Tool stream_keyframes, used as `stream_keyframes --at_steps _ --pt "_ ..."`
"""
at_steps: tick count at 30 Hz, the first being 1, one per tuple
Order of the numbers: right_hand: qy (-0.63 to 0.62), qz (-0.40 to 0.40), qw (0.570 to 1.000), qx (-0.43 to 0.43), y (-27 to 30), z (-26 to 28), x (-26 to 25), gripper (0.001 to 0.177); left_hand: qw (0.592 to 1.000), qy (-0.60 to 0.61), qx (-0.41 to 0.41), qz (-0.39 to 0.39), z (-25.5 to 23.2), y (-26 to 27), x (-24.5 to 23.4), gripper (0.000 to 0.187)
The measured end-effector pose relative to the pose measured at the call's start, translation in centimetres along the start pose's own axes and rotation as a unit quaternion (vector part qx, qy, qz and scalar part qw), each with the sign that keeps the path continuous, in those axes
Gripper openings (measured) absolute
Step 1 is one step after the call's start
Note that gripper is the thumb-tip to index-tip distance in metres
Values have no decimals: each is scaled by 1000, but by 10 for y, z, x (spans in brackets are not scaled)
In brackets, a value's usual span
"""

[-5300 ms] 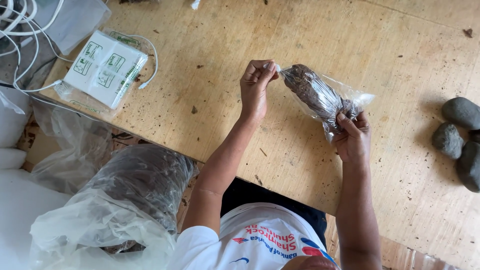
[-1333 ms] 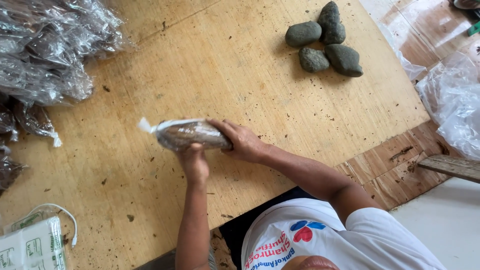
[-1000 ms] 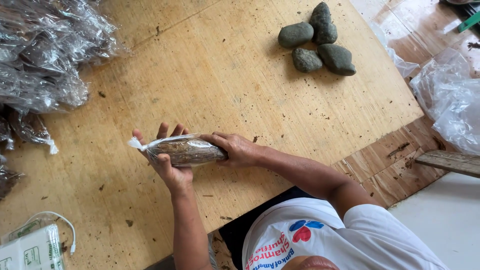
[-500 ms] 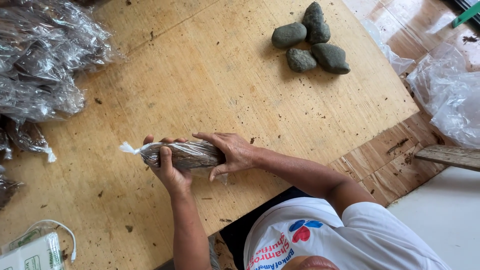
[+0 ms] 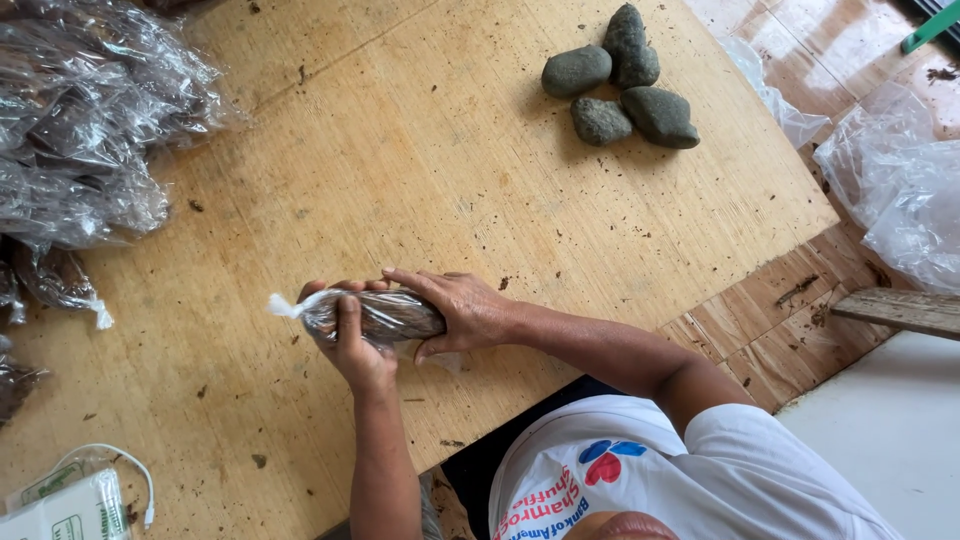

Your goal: The person handles multiple plastic-wrapped bundles of dark material on a wooden table, arranging them into a pile. They then pick up a bundle, open the plastic, and re-tie it. The person repeats this process with another bundle, adjusting the plastic wrap and tying it closed.

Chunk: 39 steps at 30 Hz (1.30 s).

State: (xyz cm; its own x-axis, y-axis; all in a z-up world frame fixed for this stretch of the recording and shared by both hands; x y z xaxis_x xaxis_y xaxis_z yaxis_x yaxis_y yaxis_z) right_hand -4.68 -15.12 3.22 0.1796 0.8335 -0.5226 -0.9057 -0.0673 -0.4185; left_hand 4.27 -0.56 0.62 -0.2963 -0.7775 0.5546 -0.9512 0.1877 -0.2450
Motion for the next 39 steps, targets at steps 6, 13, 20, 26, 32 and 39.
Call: stream_keyframes --at_steps 6,13,20,26,32,39 --pt "11 1 1000 15 6 -12 11 96 996 41 -24 -79 -14 -8 -15 40" --pt "-46 -47 996 57 11 -26 15 78 998 44 -39 -15 -20 -6 16 64" --pt "38 -204 977 55 14 -50 15 76 979 -103 -145 95 -5 5 34 62" --pt "54 -148 987 -24 12 -22 3 78 986 -109 -127 9 42 10 -28 52" --pt "0 -198 980 1 11 -31 1 73 993 -59 -94 -25 20 11 -19 48" --pt "54 -221 974 -27 11 -24 3 65 987 -130 -84 34 27 16 -5 50"
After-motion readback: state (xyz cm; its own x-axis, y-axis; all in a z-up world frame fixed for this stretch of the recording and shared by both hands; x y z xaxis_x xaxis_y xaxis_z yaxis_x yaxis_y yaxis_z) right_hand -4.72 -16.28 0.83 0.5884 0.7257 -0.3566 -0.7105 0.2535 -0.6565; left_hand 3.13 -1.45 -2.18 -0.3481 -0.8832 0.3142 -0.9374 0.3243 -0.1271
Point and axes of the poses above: each hand's wrist, its own y-axis away from the middle knuckle, its own x-axis out of the palm, z = x × y, the point moved 4 cm from there along -y, towards the middle knuckle
